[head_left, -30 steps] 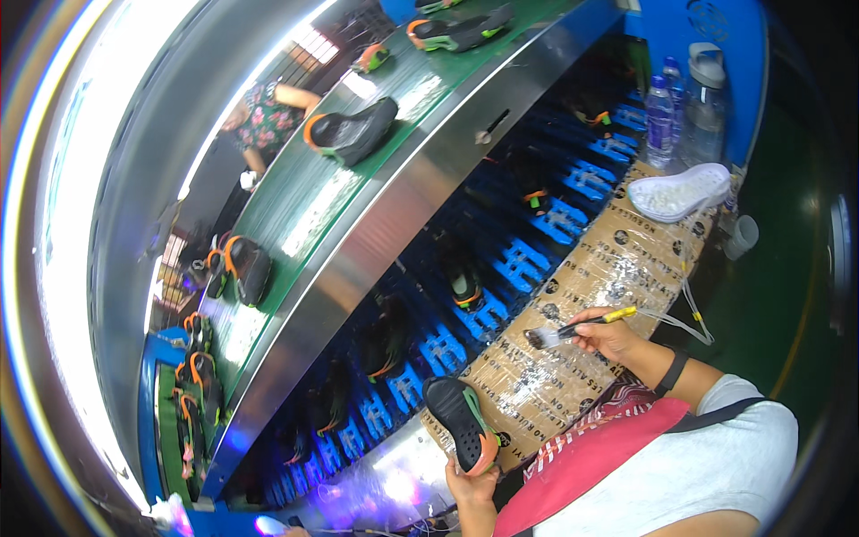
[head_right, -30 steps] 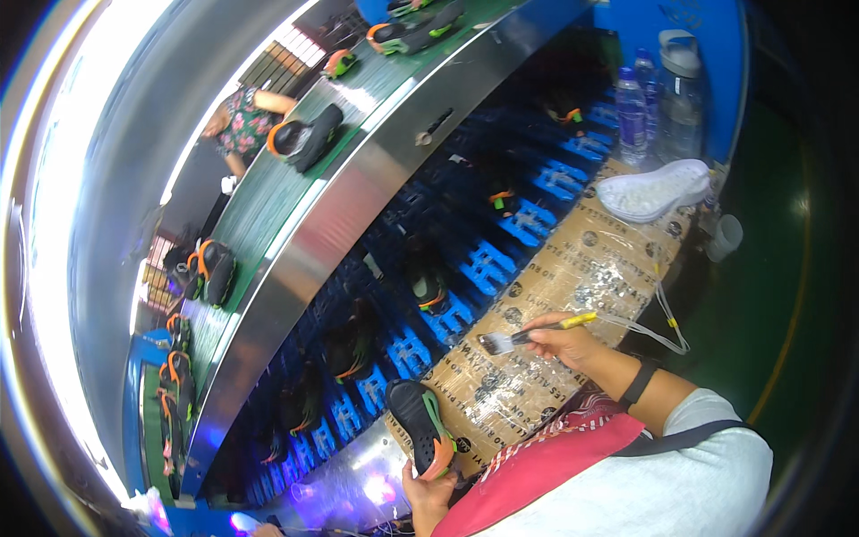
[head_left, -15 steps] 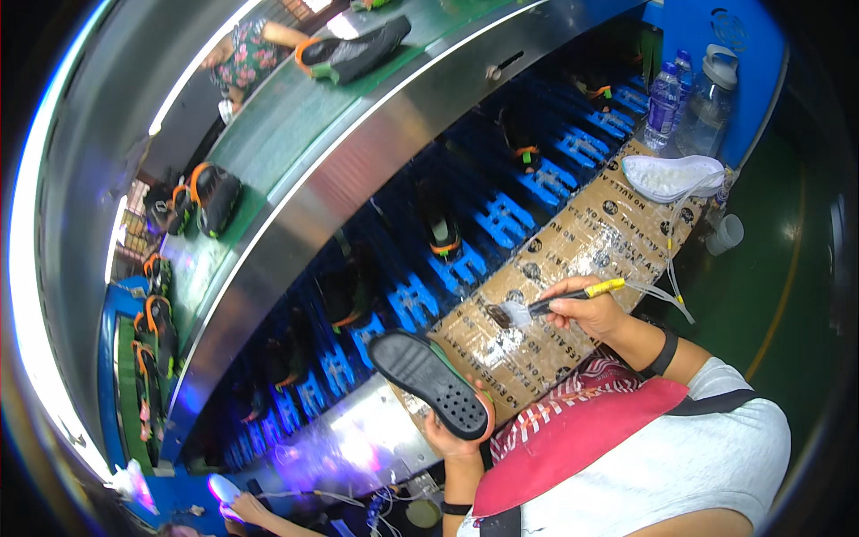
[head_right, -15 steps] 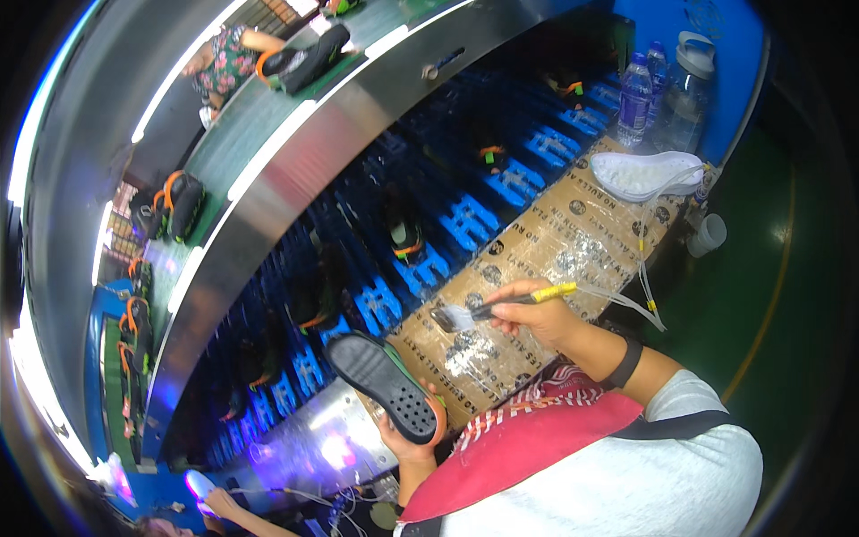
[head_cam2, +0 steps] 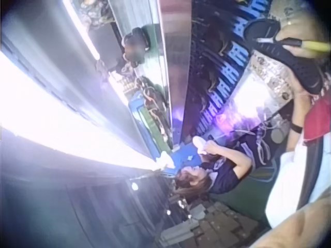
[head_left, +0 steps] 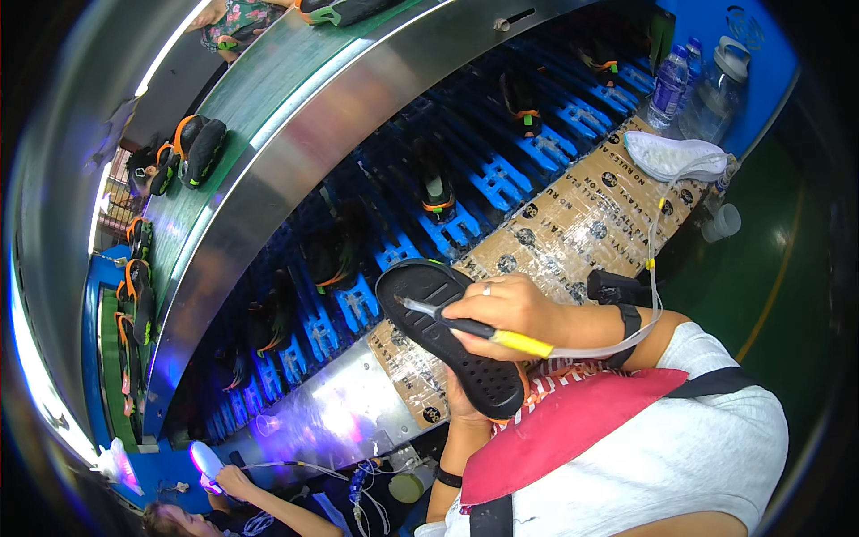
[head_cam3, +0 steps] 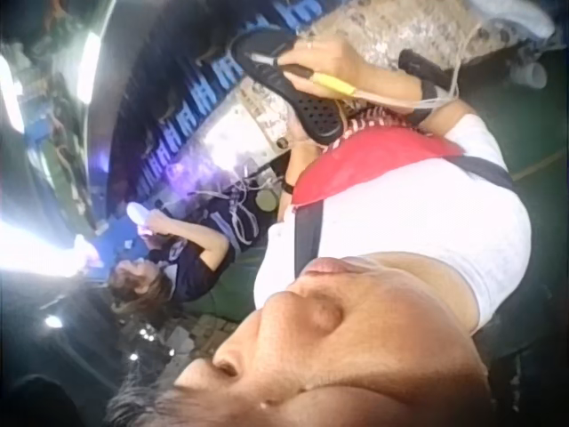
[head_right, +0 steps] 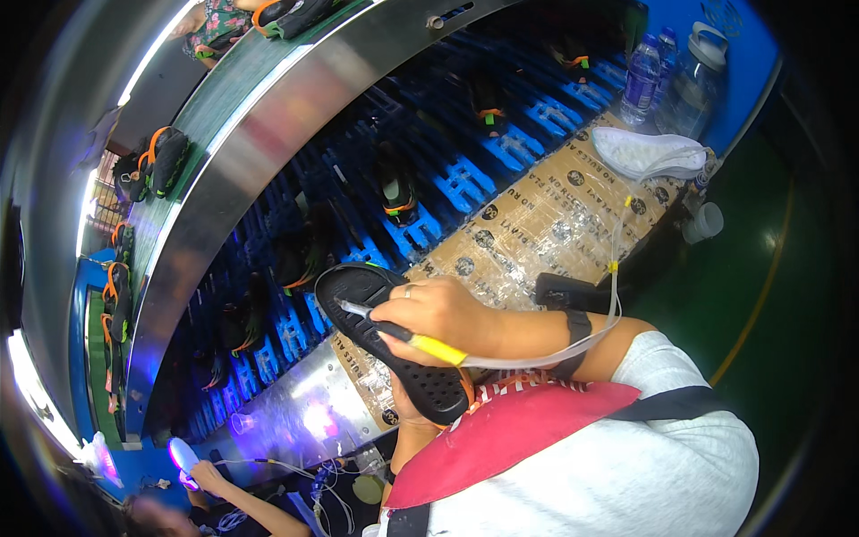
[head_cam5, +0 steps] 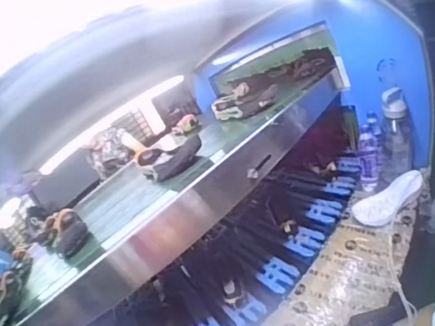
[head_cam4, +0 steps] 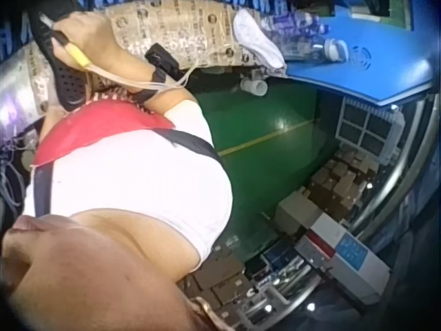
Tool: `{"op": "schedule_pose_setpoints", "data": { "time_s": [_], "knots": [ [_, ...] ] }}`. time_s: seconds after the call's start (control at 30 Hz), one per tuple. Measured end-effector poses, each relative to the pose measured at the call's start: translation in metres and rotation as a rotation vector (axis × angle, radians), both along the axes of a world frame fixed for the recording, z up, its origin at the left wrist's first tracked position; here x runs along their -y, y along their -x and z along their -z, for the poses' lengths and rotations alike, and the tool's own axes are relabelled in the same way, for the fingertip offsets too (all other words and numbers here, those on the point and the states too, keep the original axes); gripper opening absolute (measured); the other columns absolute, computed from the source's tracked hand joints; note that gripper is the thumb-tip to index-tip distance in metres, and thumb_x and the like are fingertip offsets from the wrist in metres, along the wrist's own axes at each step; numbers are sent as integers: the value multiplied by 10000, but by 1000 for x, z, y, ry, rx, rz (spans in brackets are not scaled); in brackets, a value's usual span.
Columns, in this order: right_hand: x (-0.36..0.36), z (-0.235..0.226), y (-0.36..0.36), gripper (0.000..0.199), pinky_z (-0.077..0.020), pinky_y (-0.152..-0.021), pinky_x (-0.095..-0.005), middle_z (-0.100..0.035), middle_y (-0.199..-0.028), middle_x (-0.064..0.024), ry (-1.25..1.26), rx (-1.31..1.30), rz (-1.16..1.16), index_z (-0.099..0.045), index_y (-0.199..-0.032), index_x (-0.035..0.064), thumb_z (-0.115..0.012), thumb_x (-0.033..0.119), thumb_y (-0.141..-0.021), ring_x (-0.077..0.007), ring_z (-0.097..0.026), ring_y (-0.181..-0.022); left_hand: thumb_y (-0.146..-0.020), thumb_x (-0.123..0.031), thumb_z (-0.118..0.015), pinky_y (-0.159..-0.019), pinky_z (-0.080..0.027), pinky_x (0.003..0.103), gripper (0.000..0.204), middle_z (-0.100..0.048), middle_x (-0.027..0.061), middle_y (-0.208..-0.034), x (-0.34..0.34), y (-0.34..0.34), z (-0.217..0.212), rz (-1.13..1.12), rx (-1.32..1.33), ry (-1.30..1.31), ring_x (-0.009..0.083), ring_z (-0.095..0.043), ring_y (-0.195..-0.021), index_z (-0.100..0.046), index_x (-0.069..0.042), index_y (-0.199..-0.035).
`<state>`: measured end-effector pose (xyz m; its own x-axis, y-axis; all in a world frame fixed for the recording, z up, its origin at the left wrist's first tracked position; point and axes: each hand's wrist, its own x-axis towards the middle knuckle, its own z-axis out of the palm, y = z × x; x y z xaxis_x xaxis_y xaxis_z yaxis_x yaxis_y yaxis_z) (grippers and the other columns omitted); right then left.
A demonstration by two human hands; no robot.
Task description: Painting or applying adhesive to the soles of shoes at a manufacturing station.
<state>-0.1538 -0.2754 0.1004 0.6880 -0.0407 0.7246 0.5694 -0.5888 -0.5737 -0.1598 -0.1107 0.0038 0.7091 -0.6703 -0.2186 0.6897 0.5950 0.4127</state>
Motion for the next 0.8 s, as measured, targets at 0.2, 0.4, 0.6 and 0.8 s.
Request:
{"op": "schedule_pose_setpoints", "data": {
  "time_s": [0.2, 0.4, 0.6, 0.8],
  "knots": [
    [-27, 15, -4, 188, -455, -530, -345, -520, -646, -76, 120, 28, -199, -545, -788, 40, -617, 132, -639, -254, -564, -616, -819, -546, -470, -942, -390, 401, 630, -482, 107, -1208, -3, 0, -10, -2, -72, -47, 256, -482, -1107, -416, -83, -1244],
    [-19, 4, 0, 201, -466, -539, -327, -550, -674, -88, 2, 73, -349, -583, -831, 38, -647, 129, -664, -242, -577, -620, -819, -547, -468, -932, -398, 403, 623, -486, 112, -1201, -8, -5, -5, -4, -35, -46, 256, -489, -1098, -425, -81, -1231],
    [-21, 10, 4, 190, -469, -565, -325, -564, -712, -90, 119, -38, -234, -591, -848, 31, -634, 127, -690, -232, -583, -660, -819, -548, -465, -922, -406, 405, 616, -489, 117, -1193, -12, -9, -5, -13, -11, -44, 256, -496, -1090, -434, -79, -1218],
    [-20, 11, 10, 195, -463, -538, -320, -551, -682, -72, -64, 39, -332, -602, -841, 54, -652, 152, -680, -234, -569, -598, -819, -549, -463, -913, -413, 407, 610, -493, 122, -1186, -18, -13, -3, -34, 18, -44, 257, -502, -1081, -443, -77, -1205]
  ]
}}
